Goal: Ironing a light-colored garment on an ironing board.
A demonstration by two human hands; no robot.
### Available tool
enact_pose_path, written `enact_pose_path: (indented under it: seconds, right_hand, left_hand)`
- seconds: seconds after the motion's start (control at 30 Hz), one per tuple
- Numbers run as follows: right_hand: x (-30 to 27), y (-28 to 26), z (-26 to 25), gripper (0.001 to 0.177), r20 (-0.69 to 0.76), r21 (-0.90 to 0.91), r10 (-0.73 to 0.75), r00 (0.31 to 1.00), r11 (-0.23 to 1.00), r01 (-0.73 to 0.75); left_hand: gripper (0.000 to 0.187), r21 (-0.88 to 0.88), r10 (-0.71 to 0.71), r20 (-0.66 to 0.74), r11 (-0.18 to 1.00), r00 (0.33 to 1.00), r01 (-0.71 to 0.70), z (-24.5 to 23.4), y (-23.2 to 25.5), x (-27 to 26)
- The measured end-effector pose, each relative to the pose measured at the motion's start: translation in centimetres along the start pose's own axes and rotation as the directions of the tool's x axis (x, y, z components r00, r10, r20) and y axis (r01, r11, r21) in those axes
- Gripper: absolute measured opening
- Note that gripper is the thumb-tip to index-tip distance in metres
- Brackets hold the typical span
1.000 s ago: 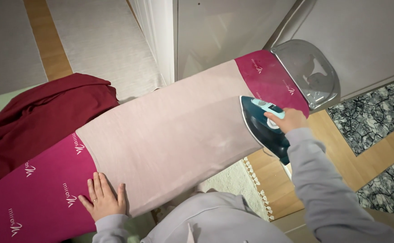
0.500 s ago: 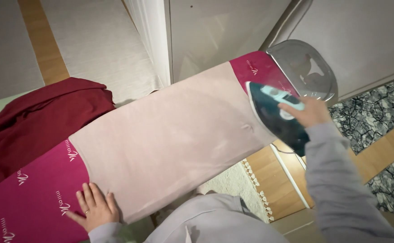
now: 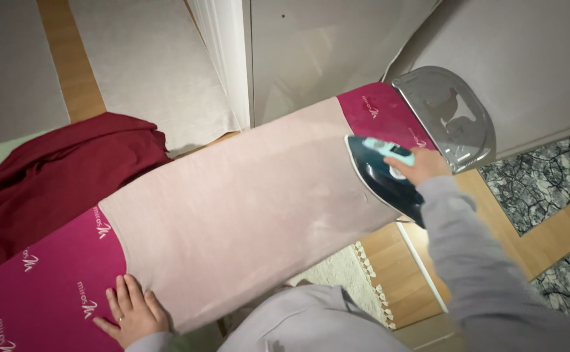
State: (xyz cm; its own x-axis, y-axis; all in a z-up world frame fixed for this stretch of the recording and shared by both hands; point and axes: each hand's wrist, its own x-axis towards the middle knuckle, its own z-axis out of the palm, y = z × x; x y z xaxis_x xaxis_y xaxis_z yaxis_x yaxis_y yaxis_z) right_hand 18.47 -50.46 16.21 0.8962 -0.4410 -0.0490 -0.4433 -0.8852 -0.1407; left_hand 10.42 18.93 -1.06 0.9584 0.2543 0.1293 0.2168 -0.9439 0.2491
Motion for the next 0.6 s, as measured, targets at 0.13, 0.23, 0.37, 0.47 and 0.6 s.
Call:
enact_pose_path:
  seconds: [0.13,0.23,0.37,0.47,0.6]
  right_hand:
    - [-0.7,-1.7,-2.8,0.071,0.12,-0.016,-0.284,0.951,0.957,0.288]
    - [-0.2,-3.5,-3.5,0.066,0.304,-0.075,-0.442,0.844,0.872,0.483]
    - [1.7,-4.8,-1.9,0.065,0.187,-0.092,-0.284,0.941,0.948,0.304]
    - [3.3,-6.3,-2.4,0.066,0.147,-0.091,-0.321,0.936,0.938,0.336]
    - [5.3,-9.3,-4.3,0.065,0.432,-0.186,-0.508,0.745,0.758,0.625]
  left_hand:
    - [0.066,-0.015,-0.01,0.018,1.0,1.0,0.011,1.0,-0.7,-0.3]
    - [0.063,-0.007,-0.01,-0.051,1.0,0.999,0.01,1.6,-0.9,-0.6]
    - [0.063,0.002,0.006,-0.073,1.0,0.997,-0.005,2.4,-1.8,-0.6]
    - [0.062,-0.003,0.013,-0.09,1.0,0.996,-0.013,3.1,-2.3,-0.9]
    - [0.062,-0.015,0.044,-0.125,0.999,0.991,-0.046,3.5,-2.8,-1.1]
